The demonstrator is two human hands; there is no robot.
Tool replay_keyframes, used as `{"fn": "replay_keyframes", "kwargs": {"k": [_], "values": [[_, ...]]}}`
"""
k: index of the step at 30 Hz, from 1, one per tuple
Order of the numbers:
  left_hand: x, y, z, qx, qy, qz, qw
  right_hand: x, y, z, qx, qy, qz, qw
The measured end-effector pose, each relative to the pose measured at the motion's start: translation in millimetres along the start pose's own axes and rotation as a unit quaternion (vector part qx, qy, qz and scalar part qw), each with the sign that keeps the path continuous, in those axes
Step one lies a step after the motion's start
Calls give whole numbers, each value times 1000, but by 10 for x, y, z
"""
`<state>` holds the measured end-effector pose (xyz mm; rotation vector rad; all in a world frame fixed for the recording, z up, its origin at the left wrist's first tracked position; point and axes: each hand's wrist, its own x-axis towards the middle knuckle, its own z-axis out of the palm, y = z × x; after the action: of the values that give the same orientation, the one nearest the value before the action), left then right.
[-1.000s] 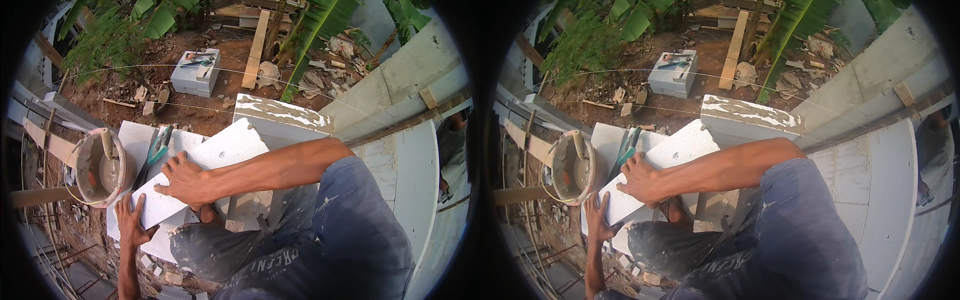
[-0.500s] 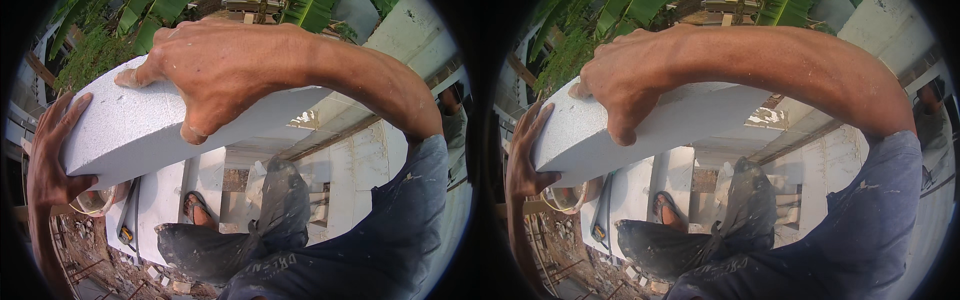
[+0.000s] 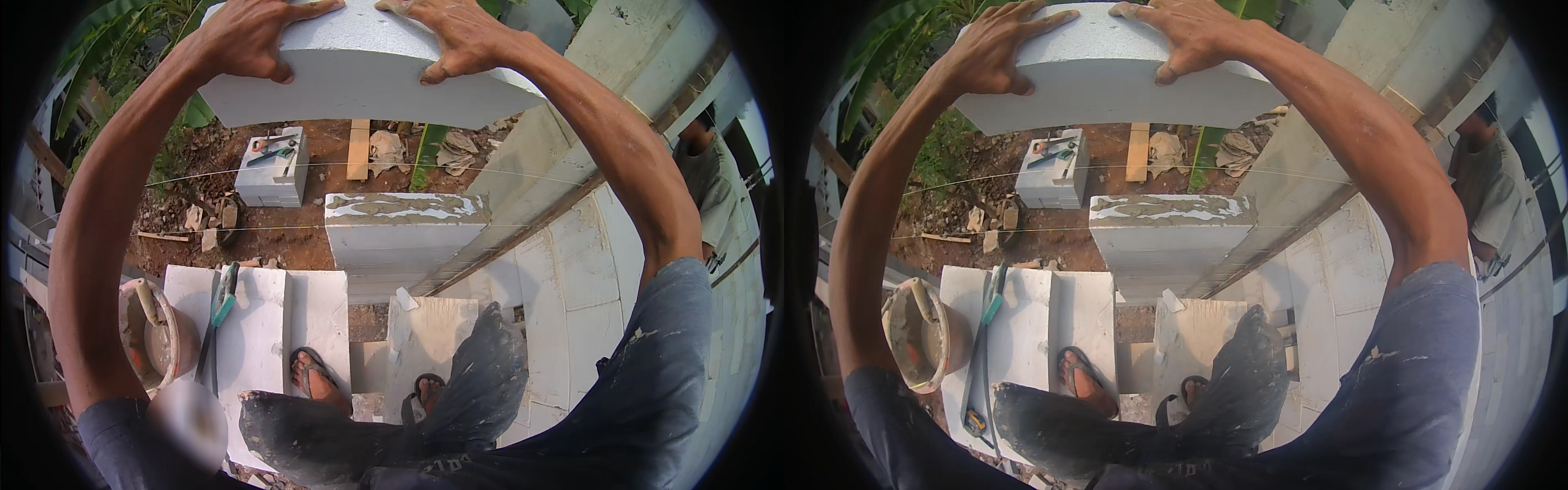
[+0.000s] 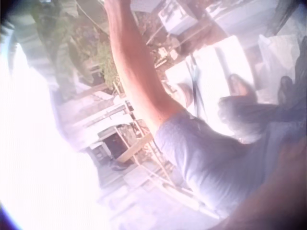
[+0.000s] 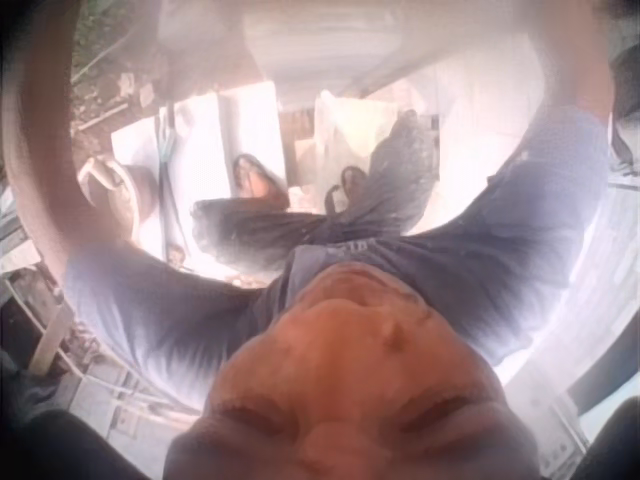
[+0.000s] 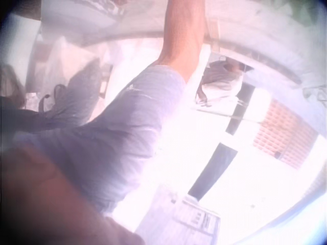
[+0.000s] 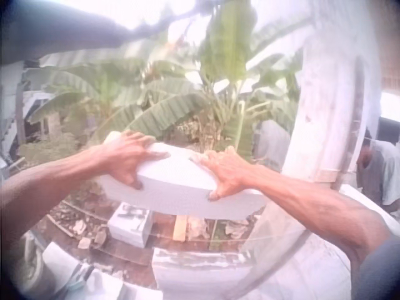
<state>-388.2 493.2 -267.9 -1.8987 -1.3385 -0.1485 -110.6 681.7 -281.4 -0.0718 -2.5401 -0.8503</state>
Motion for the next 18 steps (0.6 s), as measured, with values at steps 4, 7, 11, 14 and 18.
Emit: {"fn": "replay_keyframes", "kwargs": {"k": [4,7,11,14,18], "values": [[82,380,597,-57,-28,-23,998,-163,-273,86,82,-242,139,957],[147,703,920,-137,-87,-13,987,-583,-351,455,117,-209,130,962],[69,1148,1336,-179,-167,-16,969,-1013,-554,814,155,-258,144,943],[62,1366,1466,-213,-210,-15,954,-1191,-632,877,182,-293,147,927],[36,1534,1515,-252,-261,-18,932,-1283,-694,936,212,-362,160,893]]}}
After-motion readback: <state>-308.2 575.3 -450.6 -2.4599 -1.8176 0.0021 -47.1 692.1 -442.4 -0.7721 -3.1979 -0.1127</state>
